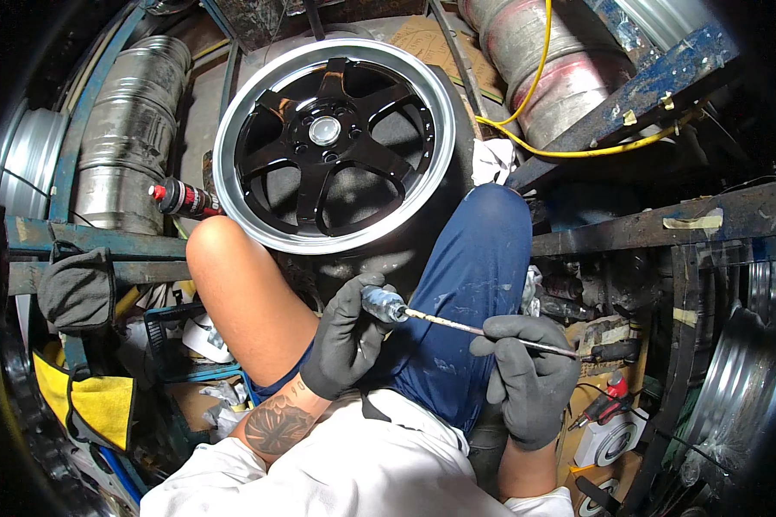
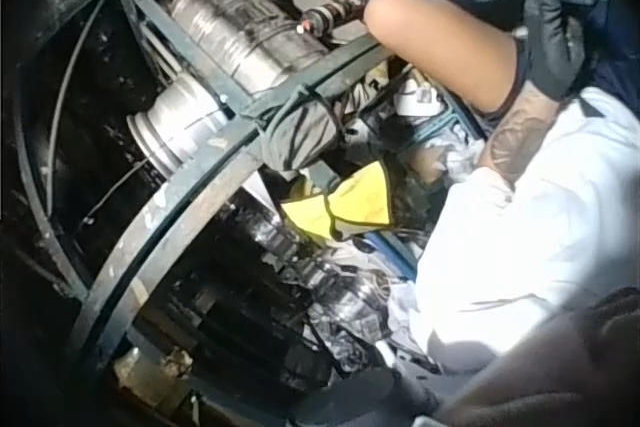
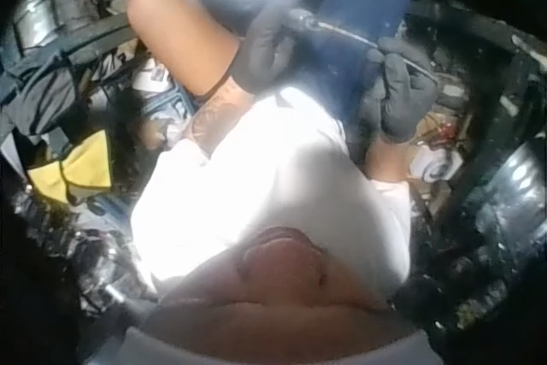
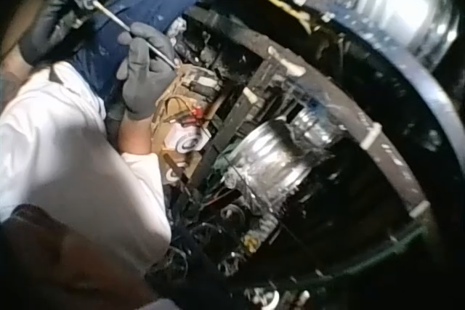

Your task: Cleaning and applying fluid to a small mechanical component from a wheel.

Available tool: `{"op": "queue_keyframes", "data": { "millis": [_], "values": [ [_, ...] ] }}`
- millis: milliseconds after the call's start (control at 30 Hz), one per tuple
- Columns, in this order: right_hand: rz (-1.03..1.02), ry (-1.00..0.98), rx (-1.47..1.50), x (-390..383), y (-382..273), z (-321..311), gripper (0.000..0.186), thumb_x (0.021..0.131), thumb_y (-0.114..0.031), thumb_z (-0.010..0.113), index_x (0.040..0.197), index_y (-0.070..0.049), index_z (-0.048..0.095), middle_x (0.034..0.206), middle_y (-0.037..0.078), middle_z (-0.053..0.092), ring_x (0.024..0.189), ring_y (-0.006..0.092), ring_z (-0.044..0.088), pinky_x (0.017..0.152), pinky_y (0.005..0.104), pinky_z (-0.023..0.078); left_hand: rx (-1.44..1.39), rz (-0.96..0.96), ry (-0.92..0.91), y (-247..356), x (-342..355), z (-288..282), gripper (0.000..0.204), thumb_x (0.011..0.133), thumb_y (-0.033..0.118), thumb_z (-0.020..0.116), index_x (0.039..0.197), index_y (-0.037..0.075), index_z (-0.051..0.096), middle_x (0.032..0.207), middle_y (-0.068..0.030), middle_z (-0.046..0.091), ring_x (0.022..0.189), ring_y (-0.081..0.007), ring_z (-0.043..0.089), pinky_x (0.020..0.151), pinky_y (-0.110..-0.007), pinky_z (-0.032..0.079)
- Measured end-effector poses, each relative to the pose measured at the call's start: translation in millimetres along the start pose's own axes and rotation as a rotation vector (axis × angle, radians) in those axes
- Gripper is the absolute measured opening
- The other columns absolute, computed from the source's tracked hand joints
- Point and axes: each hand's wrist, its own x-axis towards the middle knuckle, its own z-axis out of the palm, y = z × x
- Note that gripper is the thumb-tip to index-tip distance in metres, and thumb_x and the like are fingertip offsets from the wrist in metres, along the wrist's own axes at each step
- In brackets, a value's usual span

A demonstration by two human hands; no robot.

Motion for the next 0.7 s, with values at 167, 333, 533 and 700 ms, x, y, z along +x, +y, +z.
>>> {"op": "queue_keyframes", "data": {
  "millis": [167, 333, 533, 700],
  "values": [
    [-0.039, 0.042, 0.062, 1.8, 3.3, -5.5, 0.021, 0.095, -0.010, 0.061, 0.104, 0.009, 0.061, 0.080, 0.017, 0.071, 0.043, 0.0018, 0.047, 0.042, 0.0151, 0.036, -0.060, -0.004, -0.017, -1.2, -0.9, 2.5, 0.034, 0.100, 0.003, 0.038, 0.133, -0.006, 0.045, 0.107, -0.0074, 0.060, 0.096, -0.0100, 0.059, 0.088, -0.022, 0.048],
    [-0.078, 0.047, 0.069, 3.7, 8.7, -11.5, 0.024, 0.096, -0.011, 0.061, 0.105, 0.010, 0.060, 0.080, 0.017, 0.070, 0.043, 0.0016, 0.047, 0.042, 0.0147, 0.035, -0.247, -0.124, 0.061, 1.1, -2.0, 5.6, 0.035, 0.099, 0.003, 0.037, 0.133, -0.007, 0.045, 0.106, -0.0077, 0.060, 0.098, -0.0101, 0.058, 0.089, -0.022, 0.048],
    [-0.058, 0.046, 0.126, 6.5, 8.5, -13.3, 0.024, 0.096, -0.011, 0.060, 0.107, 0.010, 0.059, 0.080, 0.017, 0.070, 0.043, 0.0020, 0.048, 0.042, 0.0140, 0.035, 0.102, 0.067, -0.005, -0.5, -1.1, 3.6, 0.025, 0.104, 0.012, 0.047, 0.127, 0.002, 0.049, 0.111, -0.0060, 0.059, 0.102, -0.0106, 0.058, 0.091, -0.022, 0.048],
    [-0.046, 0.050, 0.177, 5.8, 10.1, -14.8, 0.023, 0.096, -0.010, 0.060, 0.106, 0.010, 0.060, 0.080, 0.017, 0.070, 0.043, 0.0025, 0.048, 0.042, 0.0143, 0.036, 0.100, 0.067, -0.001, -4.2, -1.7, 1.1, 0.029, 0.101, 0.008, 0.053, 0.129, 0.002, 0.048, 0.111, -0.0060, 0.058, 0.100, -0.0111, 0.057, 0.091, -0.024, 0.047]
  ]
}}
